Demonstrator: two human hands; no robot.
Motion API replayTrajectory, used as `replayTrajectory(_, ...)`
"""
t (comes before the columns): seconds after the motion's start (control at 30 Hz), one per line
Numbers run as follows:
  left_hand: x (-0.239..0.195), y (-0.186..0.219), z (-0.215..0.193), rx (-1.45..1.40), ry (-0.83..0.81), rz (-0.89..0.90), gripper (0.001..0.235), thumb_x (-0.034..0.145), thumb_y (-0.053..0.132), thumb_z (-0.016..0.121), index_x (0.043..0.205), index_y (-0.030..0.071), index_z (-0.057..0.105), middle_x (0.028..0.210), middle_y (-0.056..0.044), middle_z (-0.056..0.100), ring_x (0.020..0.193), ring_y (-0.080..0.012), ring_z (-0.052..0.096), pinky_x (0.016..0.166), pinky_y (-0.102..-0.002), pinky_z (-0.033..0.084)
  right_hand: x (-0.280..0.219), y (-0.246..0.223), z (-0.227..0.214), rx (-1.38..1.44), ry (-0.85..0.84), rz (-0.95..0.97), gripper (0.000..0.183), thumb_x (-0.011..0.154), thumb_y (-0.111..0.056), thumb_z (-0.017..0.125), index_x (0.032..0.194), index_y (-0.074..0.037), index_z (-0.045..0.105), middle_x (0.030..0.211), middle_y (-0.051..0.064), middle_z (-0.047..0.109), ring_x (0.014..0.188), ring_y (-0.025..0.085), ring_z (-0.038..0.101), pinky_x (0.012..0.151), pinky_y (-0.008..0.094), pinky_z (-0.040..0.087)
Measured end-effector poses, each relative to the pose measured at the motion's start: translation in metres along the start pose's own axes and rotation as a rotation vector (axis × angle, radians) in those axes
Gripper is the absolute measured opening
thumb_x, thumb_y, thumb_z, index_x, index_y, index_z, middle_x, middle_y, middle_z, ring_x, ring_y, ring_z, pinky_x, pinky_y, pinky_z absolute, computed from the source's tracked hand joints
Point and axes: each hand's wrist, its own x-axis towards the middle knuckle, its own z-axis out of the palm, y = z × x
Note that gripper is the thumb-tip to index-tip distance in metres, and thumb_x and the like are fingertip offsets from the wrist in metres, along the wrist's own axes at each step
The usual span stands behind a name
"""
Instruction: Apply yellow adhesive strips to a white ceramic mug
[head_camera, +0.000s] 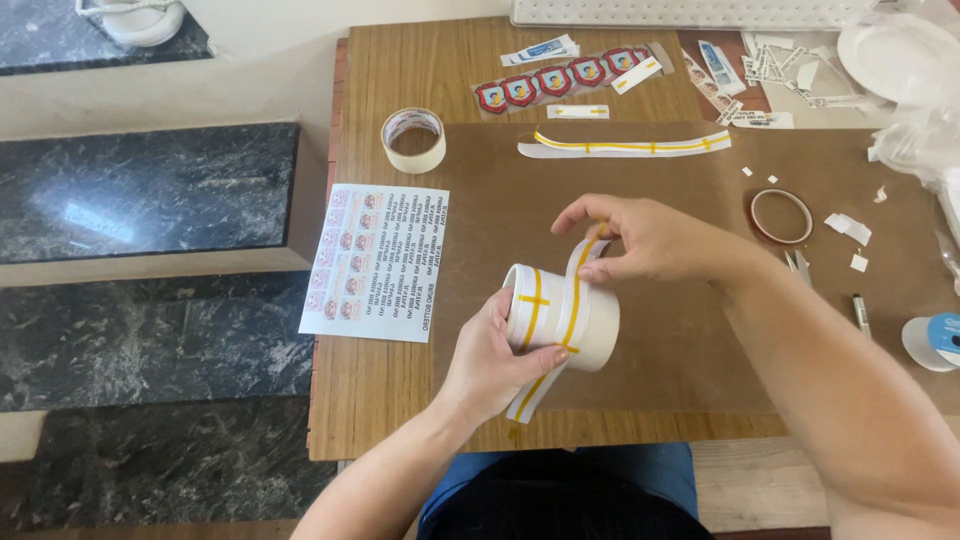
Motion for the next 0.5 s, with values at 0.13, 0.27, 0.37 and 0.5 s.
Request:
replayTrajectory(0.13, 0.000, -0.005, -0.002, -0.011, 0.014, -0.022, 0.054, 0.063, 0.018, 0.096, 0.109, 0.009, 0.070, 0.087, -0.004, 0.074, 0.084, -0.0122, 0.065, 0.076, -0.024, 0.053, -0.010, 0.029, 0.020, -0.233, 0.532, -0.225, 0.076, 0.077, -0.032, 0.080, 0.147, -0.020, 0.053, 0.132, 0.005, 0.065, 0.127, 0.025, 0.062, 0.108, 0.044, 0.045)
replayTrajectory(0.27, -0.001, -0.012, -0.002, 0.019, 0.017, -0.024, 0.058, 0.064, 0.020, 0.095, 0.113, 0.006, 0.068, 0.088, -0.007, 0.072, 0.085, -0.0168, 0.065, 0.077, -0.029, 0.053, -0.059, 0.034, 0.067, -0.709, 1.110, -0.629, 0.023, 0.094, -0.025, 0.076, 0.116, -0.018, 0.078, 0.127, 0.009, 0.066, 0.117, 0.036, 0.065, 0.099, 0.046, 0.050)
replayTrajectory(0.37, 0.002, -0.022, -0.001, -0.014, -0.050, 0.117, 0.052, 0.069, 0.025, 0.090, 0.114, 0.012, 0.067, 0.098, 0.003, 0.073, 0.088, -0.0071, 0.064, 0.077, -0.025, 0.053, -0.083, 0.028, 0.101, -0.845, 1.058, -0.840, 0.031, 0.105, -0.025, 0.048, 0.112, -0.023, 0.078, 0.123, 0.000, 0.065, 0.091, 0.023, 0.066, 0.092, 0.048, 0.037)
replayTrajectory(0.5, -0.004, -0.017, 0.005, -0.024, -0.035, 0.074, 0.051, 0.069, 0.021, 0.090, 0.114, 0.012, 0.068, 0.101, 0.002, 0.076, 0.091, -0.0070, 0.069, 0.082, -0.024, 0.058, -0.078, 0.035, 0.119, -0.944, 1.067, -0.690, 0.026, 0.102, -0.039, 0.065, 0.120, -0.024, 0.076, 0.115, -0.006, 0.062, 0.094, 0.018, 0.058, 0.093, 0.037, 0.036)
